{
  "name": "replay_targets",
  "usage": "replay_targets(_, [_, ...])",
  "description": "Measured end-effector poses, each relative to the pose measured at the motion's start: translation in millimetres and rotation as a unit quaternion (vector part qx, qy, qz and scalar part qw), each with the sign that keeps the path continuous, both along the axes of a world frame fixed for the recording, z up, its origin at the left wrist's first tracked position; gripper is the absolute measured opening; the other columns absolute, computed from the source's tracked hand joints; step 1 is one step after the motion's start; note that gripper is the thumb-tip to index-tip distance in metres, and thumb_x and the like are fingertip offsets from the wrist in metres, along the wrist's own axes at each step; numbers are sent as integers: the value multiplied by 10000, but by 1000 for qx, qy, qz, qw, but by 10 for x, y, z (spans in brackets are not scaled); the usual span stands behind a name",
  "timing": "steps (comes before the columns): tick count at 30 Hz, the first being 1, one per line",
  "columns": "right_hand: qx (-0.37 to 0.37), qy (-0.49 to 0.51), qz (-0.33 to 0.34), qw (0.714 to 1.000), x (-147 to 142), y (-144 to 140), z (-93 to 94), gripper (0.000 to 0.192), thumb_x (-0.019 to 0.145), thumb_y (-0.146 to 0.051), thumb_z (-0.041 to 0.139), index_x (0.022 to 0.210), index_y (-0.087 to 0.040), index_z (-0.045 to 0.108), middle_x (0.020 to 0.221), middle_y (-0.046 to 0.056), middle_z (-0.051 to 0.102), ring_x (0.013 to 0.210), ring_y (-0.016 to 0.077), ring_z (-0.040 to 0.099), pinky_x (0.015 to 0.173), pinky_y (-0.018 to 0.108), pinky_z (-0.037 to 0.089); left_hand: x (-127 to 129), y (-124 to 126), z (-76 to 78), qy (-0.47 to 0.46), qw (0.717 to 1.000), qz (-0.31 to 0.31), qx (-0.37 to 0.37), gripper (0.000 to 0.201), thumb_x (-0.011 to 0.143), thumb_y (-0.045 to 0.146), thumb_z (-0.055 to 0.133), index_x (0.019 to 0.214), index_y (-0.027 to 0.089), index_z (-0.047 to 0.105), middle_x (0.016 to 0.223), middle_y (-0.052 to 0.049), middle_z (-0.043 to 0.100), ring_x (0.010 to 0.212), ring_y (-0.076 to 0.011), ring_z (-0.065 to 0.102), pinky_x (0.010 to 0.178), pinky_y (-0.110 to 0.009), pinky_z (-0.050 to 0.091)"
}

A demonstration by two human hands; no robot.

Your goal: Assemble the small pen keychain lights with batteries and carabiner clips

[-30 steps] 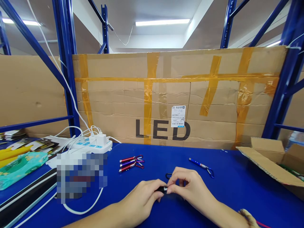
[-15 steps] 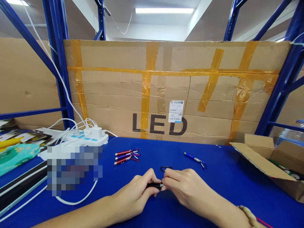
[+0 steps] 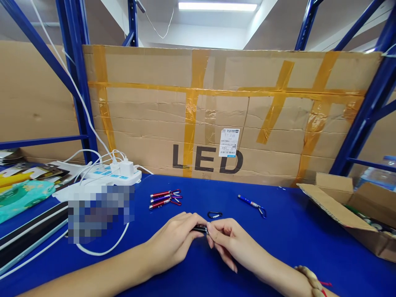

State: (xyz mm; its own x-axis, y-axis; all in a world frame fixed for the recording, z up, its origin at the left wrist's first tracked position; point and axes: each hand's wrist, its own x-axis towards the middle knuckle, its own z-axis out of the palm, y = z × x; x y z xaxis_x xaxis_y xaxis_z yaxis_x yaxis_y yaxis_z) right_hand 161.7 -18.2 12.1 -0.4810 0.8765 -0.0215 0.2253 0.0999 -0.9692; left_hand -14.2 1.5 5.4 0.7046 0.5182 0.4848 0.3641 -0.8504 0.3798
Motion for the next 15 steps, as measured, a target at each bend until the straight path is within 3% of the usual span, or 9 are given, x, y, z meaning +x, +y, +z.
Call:
replay_targets(4, [11,-11,-14,1000,9,45,-10,540,706,-708,451,613,-177,477,349,-95,364,252,54,327,265,159,231,8,9,15,-10,1000,28,-1,216,885,151,352,977,197,543,901,-47,645,840,-177,576,780,-281,439])
replay_targets(6, [78,-68,-49,993,42,63,-5,529,765,-665,425,624,-166,531,380,-75,401,276,60,356,293,169,270,22,10,17,-31,998,46,-25,208,875,154,362,946,201,552,890,-36,650,834,-171,587,775,-273,446])
replay_targets(7, [145,-110,-76,980,66,72,1,514,792,-630,428,624,-163,563,411,-55,441,314,67,397,325,174,298,31,10,20,-45,997,52,-43,197,870,155,375,938,202,554,890,-29,654,834,-166,594,772,-264,451])
replay_targets(8, [230,-151,-102,956,94,81,10,489,814,-589,442,628,-164,594,451,-34,489,367,75,441,366,179,324,40,11,24,-60,995,55,-61,188,863,157,389,934,203,557,894,-22,658,834,-160,602,767,-254,456])
replay_targets(11, [468,-218,-141,845,182,105,38,363,834,-487,511,684,-190,658,595,1,600,488,83,504,458,185,353,62,19,42,-88,989,61,-103,176,852,152,415,923,203,567,920,-10,670,844,-151,620,757,-233,466])
replay_targets(13, [543,-217,-133,800,227,116,50,280,836,-439,543,759,-203,673,660,-1,628,490,69,510,459,178,351,69,30,51,-101,986,65,-114,174,850,151,421,919,201,573,930,-9,673,847,-151,625,755,-234,465])
replay_targets(15, [574,-211,-129,781,251,119,54,212,834,-386,569,806,-206,678,704,-2,639,501,60,527,461,169,358,70,38,52,-112,984,67,-121,165,847,150,434,919,199,574,926,-7,675,839,-150,626,750,-234,461])
